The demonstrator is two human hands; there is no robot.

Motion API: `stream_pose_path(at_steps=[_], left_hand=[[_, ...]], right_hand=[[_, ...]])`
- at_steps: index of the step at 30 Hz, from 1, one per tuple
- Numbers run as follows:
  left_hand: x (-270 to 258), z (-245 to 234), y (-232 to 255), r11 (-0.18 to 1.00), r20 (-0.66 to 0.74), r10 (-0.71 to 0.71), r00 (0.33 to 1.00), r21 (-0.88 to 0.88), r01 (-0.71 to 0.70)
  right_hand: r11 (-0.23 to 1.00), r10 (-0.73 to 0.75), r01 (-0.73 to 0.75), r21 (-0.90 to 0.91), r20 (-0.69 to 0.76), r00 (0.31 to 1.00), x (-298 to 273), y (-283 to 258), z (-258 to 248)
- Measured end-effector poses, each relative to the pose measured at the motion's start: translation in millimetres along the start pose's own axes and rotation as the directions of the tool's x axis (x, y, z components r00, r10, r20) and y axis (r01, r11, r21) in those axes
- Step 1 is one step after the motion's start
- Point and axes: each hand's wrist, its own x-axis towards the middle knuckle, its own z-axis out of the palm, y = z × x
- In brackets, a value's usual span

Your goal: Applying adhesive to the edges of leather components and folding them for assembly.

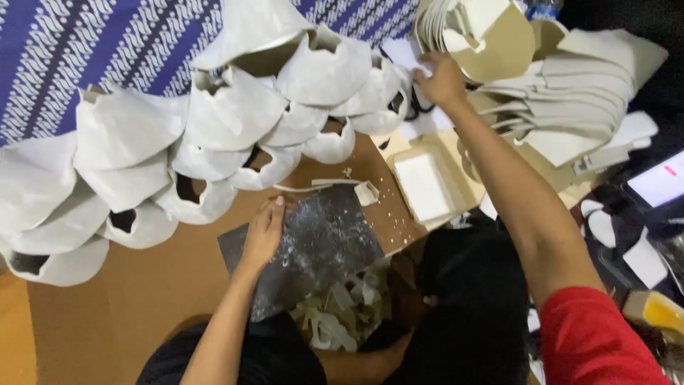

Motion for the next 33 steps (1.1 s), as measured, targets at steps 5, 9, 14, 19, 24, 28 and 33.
stream_pose_path(at_steps=[5,9,14,19,24,28,33], left_hand=[[5.8,-1.0,-4.1,0.998,-0.046,-0.056,0.997,0.007,0.056],[8.7,-2.5,-7.3,0.998,-0.043,-0.062,0.997,0.001,0.062],[14.7,0.0,-4.2,0.999,-0.049,-0.030,0.998,-0.024,0.029],[16.1,1.4,-11.2,0.998,-0.054,-0.059,0.997,-0.008,0.058],[13.9,-4.1,-5.2,0.993,-0.063,-0.115,0.991,-0.006,0.114],[11.2,-10.3,19.3,0.967,-0.099,-0.072,0.992,-0.250,0.045],[11.2,-5.6,14.9,0.415,0.145,0.336,0.931,-0.910,-0.008]], right_hand=[[0.938,0.342,-0.346,-0.039,-0.083,0.936,43.9,16.4,-14.9],[0.854,0.519,-0.520,-0.012,-0.062,0.853,57.3,32.2,-6.1],[0.876,0.482,-0.454,0.161,-0.265,0.835,86.5,164.3,42.4],[0.856,0.511,-0.482,0.187,-0.453,0.731,98.2,92.9,-32.5],[0.969,0.210,-0.234,0.082,-0.772,0.600,121.7,76.8,-94.1],[0.941,-0.154,0.324,0.094,-0.734,0.661,75.5,-50.4,-143.7],[0.934,0.140,-0.130,0.332,-0.005,0.990,-66.7,-179.7,-114.2]])
